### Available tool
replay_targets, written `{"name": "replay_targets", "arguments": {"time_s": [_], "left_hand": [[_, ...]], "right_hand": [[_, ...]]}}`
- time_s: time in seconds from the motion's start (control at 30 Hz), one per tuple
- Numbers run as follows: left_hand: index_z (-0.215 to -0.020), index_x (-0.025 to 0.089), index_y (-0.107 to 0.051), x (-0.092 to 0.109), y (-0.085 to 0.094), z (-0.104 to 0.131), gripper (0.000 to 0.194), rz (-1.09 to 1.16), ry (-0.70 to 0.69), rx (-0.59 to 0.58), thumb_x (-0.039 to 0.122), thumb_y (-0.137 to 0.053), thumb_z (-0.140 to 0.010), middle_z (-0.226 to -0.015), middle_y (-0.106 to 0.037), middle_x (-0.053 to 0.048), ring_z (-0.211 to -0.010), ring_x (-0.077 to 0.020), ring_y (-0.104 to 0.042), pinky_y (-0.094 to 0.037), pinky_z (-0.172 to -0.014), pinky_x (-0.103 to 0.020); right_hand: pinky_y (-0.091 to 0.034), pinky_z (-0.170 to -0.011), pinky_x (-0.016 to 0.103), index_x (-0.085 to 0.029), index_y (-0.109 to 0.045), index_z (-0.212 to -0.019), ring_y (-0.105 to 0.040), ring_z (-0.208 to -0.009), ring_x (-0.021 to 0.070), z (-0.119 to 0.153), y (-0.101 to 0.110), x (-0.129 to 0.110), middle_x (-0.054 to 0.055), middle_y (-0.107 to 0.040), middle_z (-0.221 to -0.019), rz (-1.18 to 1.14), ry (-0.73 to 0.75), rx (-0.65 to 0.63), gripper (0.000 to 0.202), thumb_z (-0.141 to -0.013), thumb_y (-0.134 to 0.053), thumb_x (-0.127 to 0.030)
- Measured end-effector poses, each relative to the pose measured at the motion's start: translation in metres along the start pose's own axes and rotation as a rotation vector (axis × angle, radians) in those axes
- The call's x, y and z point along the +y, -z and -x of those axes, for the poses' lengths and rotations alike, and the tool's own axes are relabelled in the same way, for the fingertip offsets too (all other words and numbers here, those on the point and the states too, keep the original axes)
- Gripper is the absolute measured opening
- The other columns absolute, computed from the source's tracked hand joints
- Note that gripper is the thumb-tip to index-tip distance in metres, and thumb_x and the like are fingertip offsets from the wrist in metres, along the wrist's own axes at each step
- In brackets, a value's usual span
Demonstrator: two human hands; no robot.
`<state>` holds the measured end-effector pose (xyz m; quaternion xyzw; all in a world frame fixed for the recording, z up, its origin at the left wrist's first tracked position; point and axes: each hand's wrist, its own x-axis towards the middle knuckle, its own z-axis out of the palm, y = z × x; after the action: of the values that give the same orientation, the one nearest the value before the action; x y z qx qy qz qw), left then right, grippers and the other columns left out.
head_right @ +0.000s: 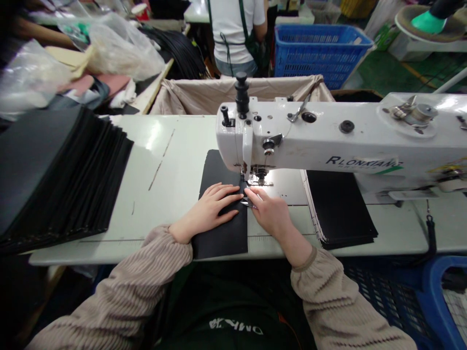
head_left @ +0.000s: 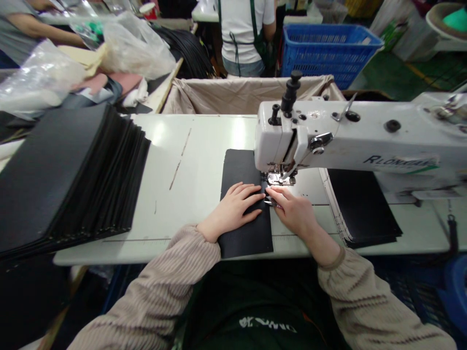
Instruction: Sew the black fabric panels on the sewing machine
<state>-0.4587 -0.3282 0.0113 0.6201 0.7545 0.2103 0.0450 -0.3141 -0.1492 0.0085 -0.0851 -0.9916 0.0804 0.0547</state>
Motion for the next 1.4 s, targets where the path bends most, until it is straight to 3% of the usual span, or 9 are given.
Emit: {"name": "replay_targets", "arguments": {"time_s": [0.83, 1.4], "left_hand": [[-0.134, 0.026, -0.054, -0.0009, -0.0030, -0.0003, 0.036, -0.022, 0.020, 0.041, 0.030, -0.048, -0.099, -0.142, -0.051, -0.007, -0.134, -0.0229, -0.045, -0.029, -0.118, -0.049], [-0.138, 0.024, -0.050, -0.0006, -0.0046, -0.0034, 0.039, -0.017, 0.083, 0.070, 0.033, -0.043, -0.101, -0.144, -0.052, -0.006, -0.136, -0.0224, -0.044, -0.029, -0.118, -0.047]], "right_hand": [[-0.050, -0.071, 0.028, -0.030, -0.048, -0.144, -0.065, -0.102, 0.0188, 0.0002, -0.0015, 0.0003, 0.002, -0.054, -0.143, -0.018, -0.004, 0.007, 0.047, -0.097, -0.042, -0.028], [-0.052, -0.077, 0.030, -0.029, -0.047, -0.144, -0.065, -0.100, 0.0202, 0.0002, -0.0020, 0.0016, 0.002, -0.053, -0.144, -0.031, -0.002, -0.002, 0.051, -0.093, -0.046, -0.024]]}}
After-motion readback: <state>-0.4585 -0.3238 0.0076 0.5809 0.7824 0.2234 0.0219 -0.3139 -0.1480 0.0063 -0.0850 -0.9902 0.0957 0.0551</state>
